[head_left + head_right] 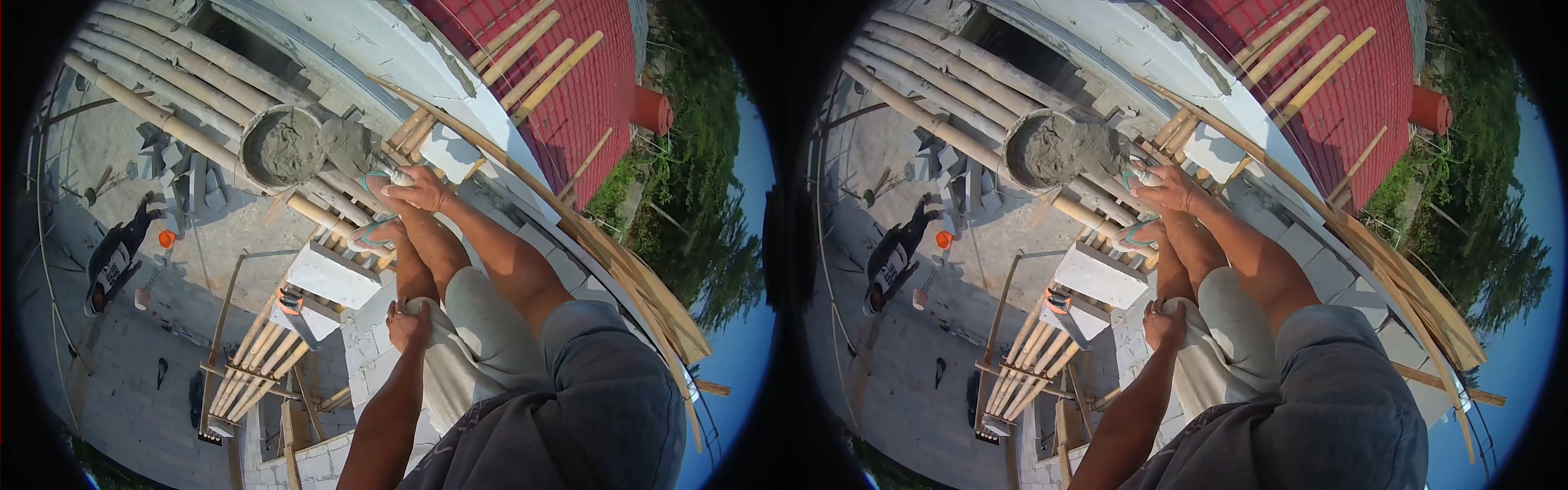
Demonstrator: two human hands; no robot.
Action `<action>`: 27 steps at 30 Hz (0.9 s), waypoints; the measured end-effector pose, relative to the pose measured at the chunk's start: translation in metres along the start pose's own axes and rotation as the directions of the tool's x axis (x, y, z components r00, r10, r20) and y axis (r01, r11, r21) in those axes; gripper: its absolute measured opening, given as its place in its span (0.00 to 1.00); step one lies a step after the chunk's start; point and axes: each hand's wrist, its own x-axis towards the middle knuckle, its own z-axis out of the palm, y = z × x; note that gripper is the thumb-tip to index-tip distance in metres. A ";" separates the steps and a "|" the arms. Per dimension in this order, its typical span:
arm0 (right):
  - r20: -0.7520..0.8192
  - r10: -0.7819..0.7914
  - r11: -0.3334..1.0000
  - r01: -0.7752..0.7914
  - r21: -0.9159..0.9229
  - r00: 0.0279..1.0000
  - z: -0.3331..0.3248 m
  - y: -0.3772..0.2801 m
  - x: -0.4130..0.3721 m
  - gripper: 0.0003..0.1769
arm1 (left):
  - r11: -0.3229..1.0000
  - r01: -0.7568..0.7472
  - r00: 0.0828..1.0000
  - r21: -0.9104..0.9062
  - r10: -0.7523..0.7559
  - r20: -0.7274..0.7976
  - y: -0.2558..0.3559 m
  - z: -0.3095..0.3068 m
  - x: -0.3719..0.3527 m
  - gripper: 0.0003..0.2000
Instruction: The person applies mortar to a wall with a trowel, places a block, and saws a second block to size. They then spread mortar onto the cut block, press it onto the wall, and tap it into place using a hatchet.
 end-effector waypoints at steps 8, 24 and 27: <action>-0.583 0.082 0.822 -0.385 -0.419 0.808 -0.122 0.008 -0.077 0.25 | 0.997 0.008 1.000 0.078 -0.009 0.014 -0.003 -0.008 0.011 0.32; -0.690 0.333 0.442 -0.752 -0.488 0.643 -0.162 -0.005 -0.120 0.27 | 0.997 0.017 1.000 0.081 -0.018 0.017 -0.001 -0.008 0.017 0.32; -0.730 0.280 0.576 -0.717 -0.392 0.624 -0.163 0.021 -0.112 0.25 | 0.996 0.016 1.000 0.087 -0.017 0.013 -0.006 -0.007 0.015 0.32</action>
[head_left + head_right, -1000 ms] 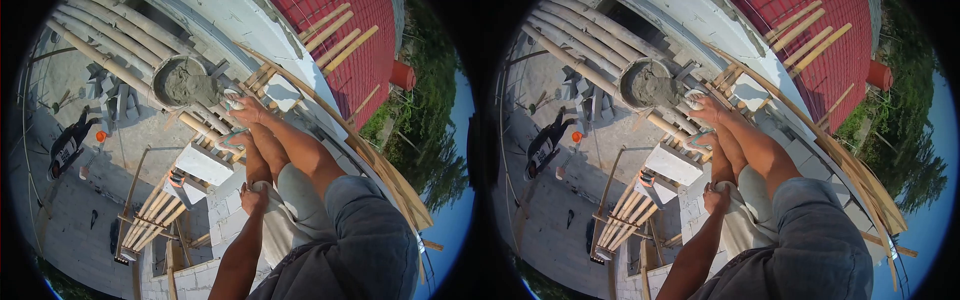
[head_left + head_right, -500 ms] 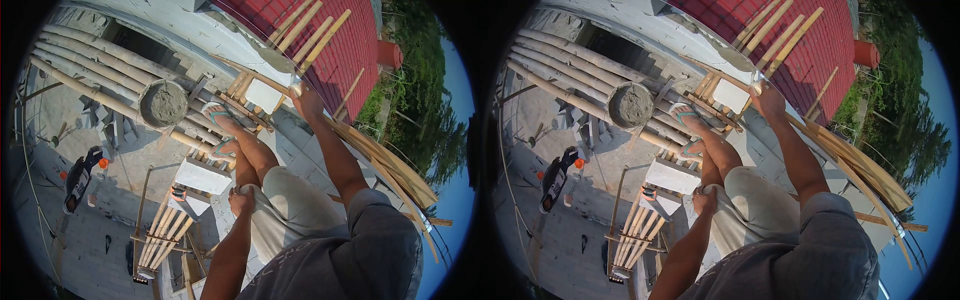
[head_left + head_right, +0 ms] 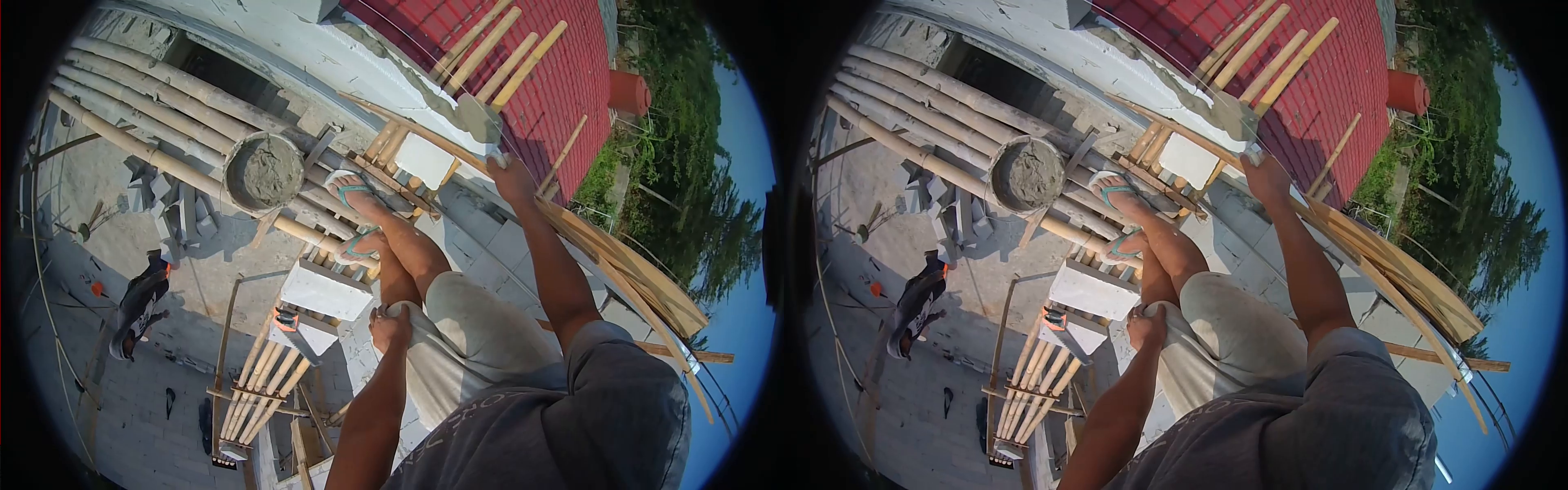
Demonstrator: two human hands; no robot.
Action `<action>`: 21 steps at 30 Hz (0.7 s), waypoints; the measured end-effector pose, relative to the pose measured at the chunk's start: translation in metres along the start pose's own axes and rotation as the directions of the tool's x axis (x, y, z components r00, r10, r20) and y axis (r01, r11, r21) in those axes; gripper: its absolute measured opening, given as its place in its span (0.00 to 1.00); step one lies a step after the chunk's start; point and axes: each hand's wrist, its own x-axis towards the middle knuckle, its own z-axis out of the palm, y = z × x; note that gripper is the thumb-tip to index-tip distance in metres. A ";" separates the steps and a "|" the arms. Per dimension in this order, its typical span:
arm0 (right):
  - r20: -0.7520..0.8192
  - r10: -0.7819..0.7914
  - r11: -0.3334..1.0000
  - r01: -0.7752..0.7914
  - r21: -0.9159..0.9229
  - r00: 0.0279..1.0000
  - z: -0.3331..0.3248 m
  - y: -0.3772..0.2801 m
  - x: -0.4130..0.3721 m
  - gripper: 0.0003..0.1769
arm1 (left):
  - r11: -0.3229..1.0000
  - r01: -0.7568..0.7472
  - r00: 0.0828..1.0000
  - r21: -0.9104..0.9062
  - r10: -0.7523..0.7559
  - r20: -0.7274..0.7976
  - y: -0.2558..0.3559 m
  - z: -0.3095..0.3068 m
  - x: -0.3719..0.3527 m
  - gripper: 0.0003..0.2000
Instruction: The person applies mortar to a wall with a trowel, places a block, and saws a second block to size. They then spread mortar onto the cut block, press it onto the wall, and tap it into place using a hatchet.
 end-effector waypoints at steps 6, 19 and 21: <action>0.532 -0.077 0.265 -0.497 0.826 0.843 0.002 -0.068 0.008 0.22 | 1.000 0.025 1.000 -0.010 -0.025 -0.006 0.005 -0.005 0.000 0.32; 0.192 0.170 -0.430 -0.103 0.897 0.966 0.005 -0.443 0.050 0.25 | 0.998 -0.001 1.000 -0.058 0.000 -0.019 0.003 -0.001 -0.004 0.32; 0.152 0.399 -0.320 -0.019 0.947 0.904 0.000 -0.495 0.079 0.27 | 0.996 0.023 1.000 -0.087 -0.024 -0.011 0.003 -0.001 -0.005 0.32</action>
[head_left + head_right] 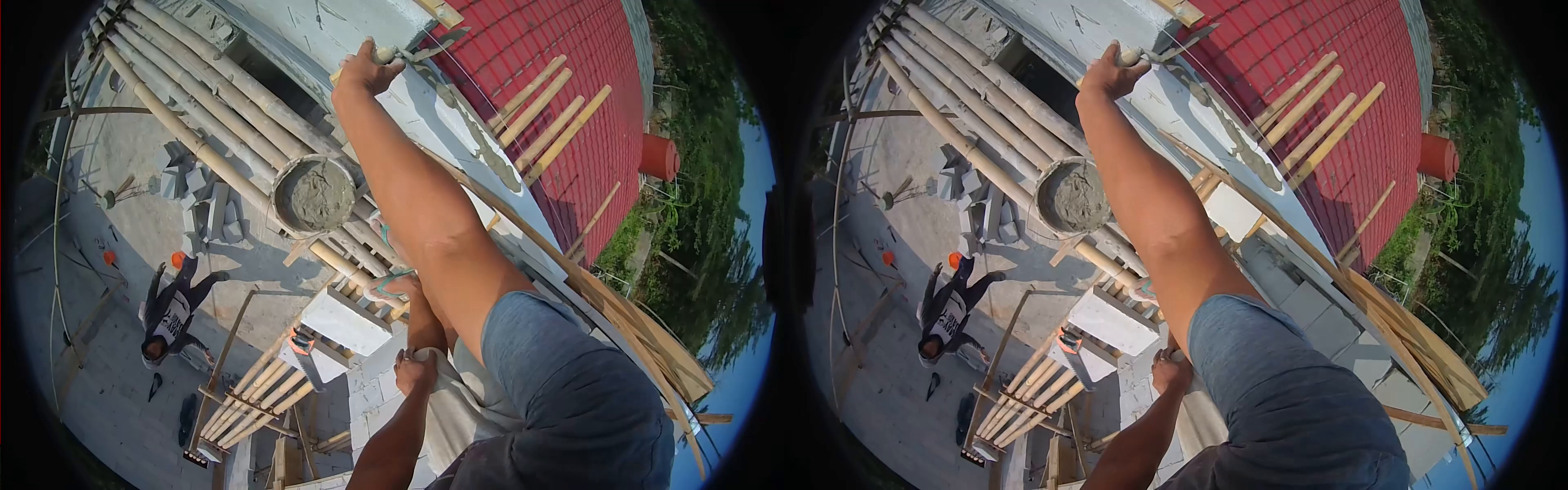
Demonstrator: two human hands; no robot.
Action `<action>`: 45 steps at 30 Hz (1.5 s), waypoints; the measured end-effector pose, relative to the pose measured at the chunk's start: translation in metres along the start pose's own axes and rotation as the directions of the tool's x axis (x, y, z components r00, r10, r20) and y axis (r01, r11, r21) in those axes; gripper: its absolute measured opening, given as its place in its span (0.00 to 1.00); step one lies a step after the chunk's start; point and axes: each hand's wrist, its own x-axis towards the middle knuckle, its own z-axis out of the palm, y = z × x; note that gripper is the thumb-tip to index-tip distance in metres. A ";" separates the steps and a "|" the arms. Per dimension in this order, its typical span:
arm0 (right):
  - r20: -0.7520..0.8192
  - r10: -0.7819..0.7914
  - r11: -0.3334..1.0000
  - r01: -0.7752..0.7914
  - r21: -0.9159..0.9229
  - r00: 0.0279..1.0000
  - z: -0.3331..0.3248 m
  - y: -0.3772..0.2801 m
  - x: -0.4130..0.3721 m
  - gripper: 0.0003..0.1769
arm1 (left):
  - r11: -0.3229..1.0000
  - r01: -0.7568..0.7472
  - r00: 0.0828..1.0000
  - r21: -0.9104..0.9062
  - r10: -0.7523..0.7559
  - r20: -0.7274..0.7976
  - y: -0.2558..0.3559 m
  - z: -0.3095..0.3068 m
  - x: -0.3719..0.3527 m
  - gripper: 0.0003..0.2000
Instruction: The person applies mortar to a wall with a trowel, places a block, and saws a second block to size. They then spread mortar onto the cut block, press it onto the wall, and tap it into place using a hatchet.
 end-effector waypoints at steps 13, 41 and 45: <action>0.439 -0.205 0.786 0.414 -0.459 0.875 -0.110 0.079 -0.099 0.39 | 0.994 0.007 0.999 -0.113 -0.003 0.036 0.006 0.007 -0.008 0.31; 0.559 0.807 0.466 0.377 -0.800 0.191 -0.306 0.087 0.029 0.29 | 0.985 0.057 0.998 -0.161 -0.050 0.048 0.012 0.023 -0.018 0.32; 0.807 0.392 0.806 0.257 -0.533 0.442 -0.312 0.033 0.025 0.18 | 0.990 0.064 0.998 -0.125 -0.063 0.015 0.019 0.018 -0.013 0.31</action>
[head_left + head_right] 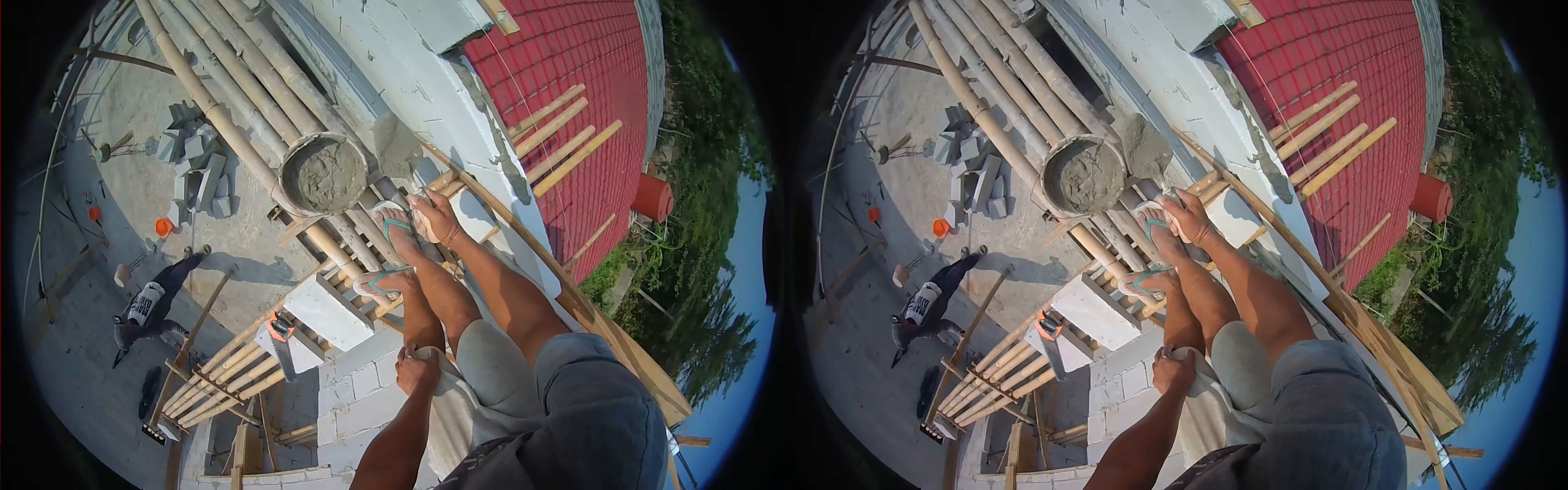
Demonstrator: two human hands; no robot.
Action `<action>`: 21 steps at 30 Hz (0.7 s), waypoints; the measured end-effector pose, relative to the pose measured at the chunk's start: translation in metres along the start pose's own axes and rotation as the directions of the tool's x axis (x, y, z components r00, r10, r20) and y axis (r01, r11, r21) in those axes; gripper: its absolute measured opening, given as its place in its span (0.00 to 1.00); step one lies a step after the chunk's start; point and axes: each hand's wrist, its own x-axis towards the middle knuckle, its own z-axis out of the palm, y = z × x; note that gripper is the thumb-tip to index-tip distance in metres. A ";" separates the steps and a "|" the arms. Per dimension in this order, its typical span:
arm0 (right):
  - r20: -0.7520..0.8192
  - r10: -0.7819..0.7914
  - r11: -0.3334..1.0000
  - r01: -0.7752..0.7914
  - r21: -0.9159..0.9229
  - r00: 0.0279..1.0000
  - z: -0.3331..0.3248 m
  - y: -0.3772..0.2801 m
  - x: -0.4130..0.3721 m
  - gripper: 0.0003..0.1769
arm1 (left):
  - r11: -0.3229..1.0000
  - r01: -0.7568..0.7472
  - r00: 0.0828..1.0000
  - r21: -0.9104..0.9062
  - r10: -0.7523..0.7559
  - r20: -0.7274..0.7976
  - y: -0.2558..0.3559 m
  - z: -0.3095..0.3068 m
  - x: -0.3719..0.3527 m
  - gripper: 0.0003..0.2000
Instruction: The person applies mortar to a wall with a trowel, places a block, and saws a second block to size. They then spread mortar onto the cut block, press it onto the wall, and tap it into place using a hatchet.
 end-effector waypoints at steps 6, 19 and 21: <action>-0.378 0.018 0.862 0.177 0.475 0.926 0.020 -0.055 0.064 0.11 | 0.998 -0.038 0.999 0.043 0.037 0.016 -0.002 -0.008 0.003 0.31; -0.825 0.014 0.948 0.256 0.191 0.564 0.173 -0.224 0.203 0.40 | 0.999 -0.024 0.996 0.026 0.022 0.090 -0.011 -0.007 0.008 0.31; -0.882 -0.227 0.944 0.315 -0.096 0.412 0.187 -0.191 0.187 0.41 | 0.999 -0.043 0.997 -0.007 0.044 0.061 -0.016 0.003 0.014 0.31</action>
